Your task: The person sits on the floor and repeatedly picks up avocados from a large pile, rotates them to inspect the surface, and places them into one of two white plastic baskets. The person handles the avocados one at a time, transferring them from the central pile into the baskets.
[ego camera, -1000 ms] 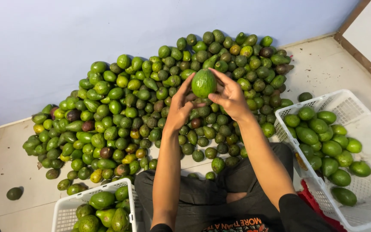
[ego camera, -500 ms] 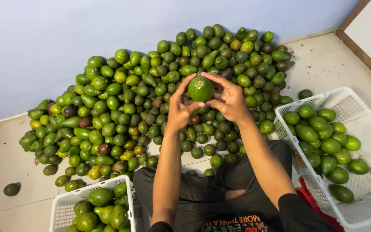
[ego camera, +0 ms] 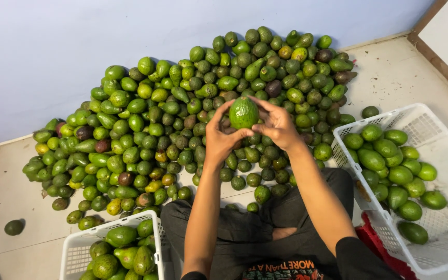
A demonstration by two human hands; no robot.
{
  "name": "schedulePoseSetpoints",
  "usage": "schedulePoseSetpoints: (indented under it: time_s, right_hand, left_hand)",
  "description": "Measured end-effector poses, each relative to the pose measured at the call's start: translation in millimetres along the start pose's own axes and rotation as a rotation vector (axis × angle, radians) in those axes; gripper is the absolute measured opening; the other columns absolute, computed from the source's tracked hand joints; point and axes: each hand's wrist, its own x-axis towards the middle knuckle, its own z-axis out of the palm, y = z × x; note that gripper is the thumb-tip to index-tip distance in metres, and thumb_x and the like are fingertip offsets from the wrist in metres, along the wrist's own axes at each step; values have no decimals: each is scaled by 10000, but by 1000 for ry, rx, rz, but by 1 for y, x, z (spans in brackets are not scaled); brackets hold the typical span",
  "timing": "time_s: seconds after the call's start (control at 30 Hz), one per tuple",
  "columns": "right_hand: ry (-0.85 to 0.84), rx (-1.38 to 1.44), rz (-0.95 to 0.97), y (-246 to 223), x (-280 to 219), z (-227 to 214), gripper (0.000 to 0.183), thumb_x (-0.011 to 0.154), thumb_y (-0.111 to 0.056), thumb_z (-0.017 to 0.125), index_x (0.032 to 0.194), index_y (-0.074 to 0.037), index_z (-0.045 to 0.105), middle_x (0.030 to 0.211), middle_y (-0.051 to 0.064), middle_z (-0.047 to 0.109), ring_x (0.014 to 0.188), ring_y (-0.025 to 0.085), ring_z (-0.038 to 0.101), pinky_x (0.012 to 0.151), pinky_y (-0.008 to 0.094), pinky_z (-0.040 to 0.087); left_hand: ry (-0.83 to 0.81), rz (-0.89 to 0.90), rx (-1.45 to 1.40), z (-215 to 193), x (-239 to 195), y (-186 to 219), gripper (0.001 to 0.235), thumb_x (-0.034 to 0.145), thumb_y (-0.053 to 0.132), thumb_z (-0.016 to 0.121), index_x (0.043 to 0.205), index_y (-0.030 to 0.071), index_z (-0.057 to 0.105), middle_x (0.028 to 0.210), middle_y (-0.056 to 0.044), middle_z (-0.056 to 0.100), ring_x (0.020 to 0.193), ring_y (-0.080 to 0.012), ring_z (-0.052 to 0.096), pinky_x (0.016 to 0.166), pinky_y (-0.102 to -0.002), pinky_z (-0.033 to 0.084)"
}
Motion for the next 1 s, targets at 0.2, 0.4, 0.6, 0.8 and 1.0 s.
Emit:
schedulePoseSetpoints:
  time_s: [0.2, 0.4, 0.6, 0.8, 1.0]
  right_hand:
    - [239, -226, 72, 30, -49, -51, 777, 753, 87, 843, 1465, -31, 555, 1392, 191, 632, 1159, 239, 680, 863, 292, 637]
    - [573, -725, 194, 9, -139, -156, 722, 761, -45, 882, 1438, -70, 632, 1413, 243, 586, 1303, 431, 549, 1011, 492, 524]
    - [857, -1462, 115, -4, -235, -292, 797, 585, -2, 984, 1331, 5, 706, 1246, 251, 630, 1196, 480, 601, 1076, 531, 450]
    - [1048, -1804, -22, -20, -298, -375, 711, 578, -77, 1007, 1219, 76, 740, 1194, 225, 695, 1051, 427, 673, 934, 490, 516]
    - [1104, -1693, 318, -34, -281, -373, 703, 758, -83, 940, 1381, 40, 641, 1327, 227, 626, 1186, 452, 515, 964, 533, 468]
  left_hand:
    - [-55, -297, 128, -29, -49, -26, 939, 759, 138, 921, 1549, 16, 430, 1481, -310, 482, 1207, -453, 626, 1011, -554, 571]
    - [202, -653, 290, -123, -139, -131, 768, 844, 312, 873, 1487, 69, 531, 1354, -263, 630, 1187, -426, 658, 989, -553, 585]
    - [574, -611, 202, -158, -187, -178, 478, 968, 233, 774, 1391, 65, 628, 1223, -274, 656, 1085, -380, 672, 898, -514, 600]
    - [326, -602, 469, -156, -194, -206, 542, 903, 397, 726, 1315, 48, 673, 1099, -115, 746, 984, -177, 692, 797, -349, 581]
    - [232, -587, 548, -154, -195, -202, 524, 910, 392, 717, 1310, 55, 682, 1106, -100, 761, 1042, -189, 697, 904, -348, 547]
